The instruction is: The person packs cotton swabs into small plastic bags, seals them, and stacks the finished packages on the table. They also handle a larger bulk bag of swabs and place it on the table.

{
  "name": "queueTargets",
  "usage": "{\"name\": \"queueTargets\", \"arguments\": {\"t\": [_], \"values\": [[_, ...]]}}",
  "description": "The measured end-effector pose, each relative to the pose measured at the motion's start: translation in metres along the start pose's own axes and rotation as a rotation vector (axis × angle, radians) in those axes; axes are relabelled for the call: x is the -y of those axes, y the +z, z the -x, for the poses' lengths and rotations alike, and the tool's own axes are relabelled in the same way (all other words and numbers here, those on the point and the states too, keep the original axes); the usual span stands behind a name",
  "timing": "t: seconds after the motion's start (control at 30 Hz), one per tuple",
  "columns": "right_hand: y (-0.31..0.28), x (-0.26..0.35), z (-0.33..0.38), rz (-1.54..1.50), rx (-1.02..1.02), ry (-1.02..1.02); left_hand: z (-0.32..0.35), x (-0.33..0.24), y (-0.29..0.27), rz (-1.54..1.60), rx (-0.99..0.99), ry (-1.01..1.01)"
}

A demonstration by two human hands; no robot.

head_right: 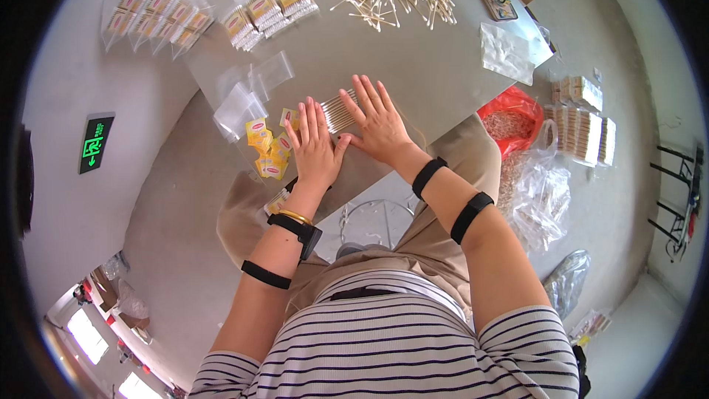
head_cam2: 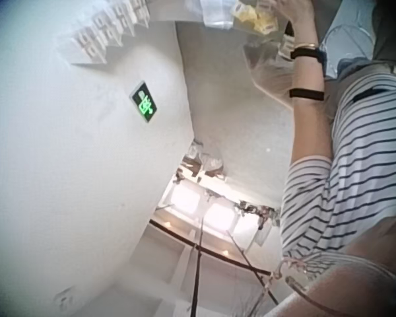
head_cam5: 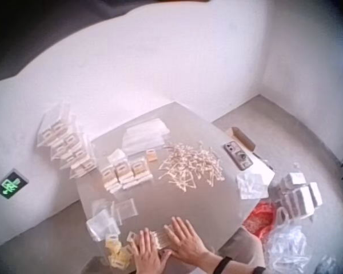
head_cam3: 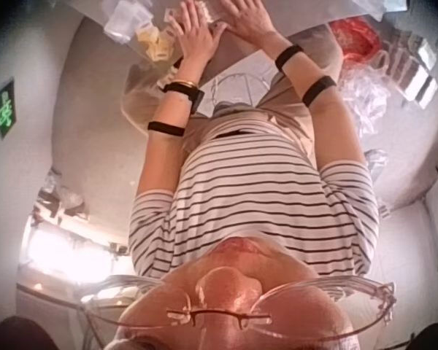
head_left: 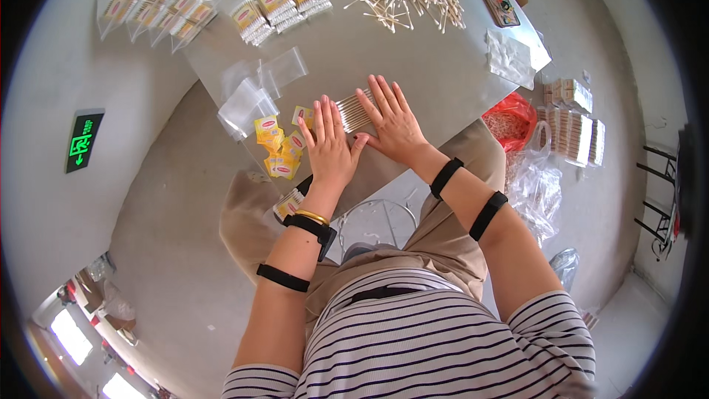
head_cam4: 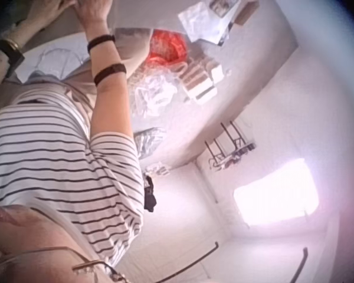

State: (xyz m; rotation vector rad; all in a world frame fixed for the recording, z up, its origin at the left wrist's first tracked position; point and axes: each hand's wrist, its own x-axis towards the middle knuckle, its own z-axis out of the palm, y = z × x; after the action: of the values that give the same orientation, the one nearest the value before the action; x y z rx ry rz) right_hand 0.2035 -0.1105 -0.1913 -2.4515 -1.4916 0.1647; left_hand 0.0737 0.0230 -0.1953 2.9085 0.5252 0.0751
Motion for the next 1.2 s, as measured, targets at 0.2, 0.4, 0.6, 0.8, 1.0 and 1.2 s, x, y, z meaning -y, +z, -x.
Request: {"name": "queueTargets", "arguments": {"t": [0.2, 0.4, 0.6, 0.8, 1.0, 1.2], "values": [[-0.002, -0.003, 0.000, -0.015, -0.017, -0.020, -0.013, -0.010, 0.001, 0.097, -0.090, 0.016], [-0.024, -0.012, 0.010, -0.106, -0.031, 0.046, -0.026, -0.009, -0.005, 0.018, -0.029, 0.061], [-0.023, -0.017, 0.014, -0.192, -0.036, 0.021, -0.018, 0.000, -0.014, 0.070, -0.102, 0.022], [-0.016, -0.006, 0.000, -0.077, 0.002, -0.002, 0.001, 0.002, -0.003, -0.043, -0.043, -0.042], [0.007, 0.008, -0.005, 0.003, -0.002, -0.006, -0.003, -0.003, 0.009, 0.019, -0.031, -0.046], [0.010, 0.009, -0.005, -0.004, -0.020, -0.012, -0.003, -0.004, 0.010, 0.044, -0.042, -0.036]]}}
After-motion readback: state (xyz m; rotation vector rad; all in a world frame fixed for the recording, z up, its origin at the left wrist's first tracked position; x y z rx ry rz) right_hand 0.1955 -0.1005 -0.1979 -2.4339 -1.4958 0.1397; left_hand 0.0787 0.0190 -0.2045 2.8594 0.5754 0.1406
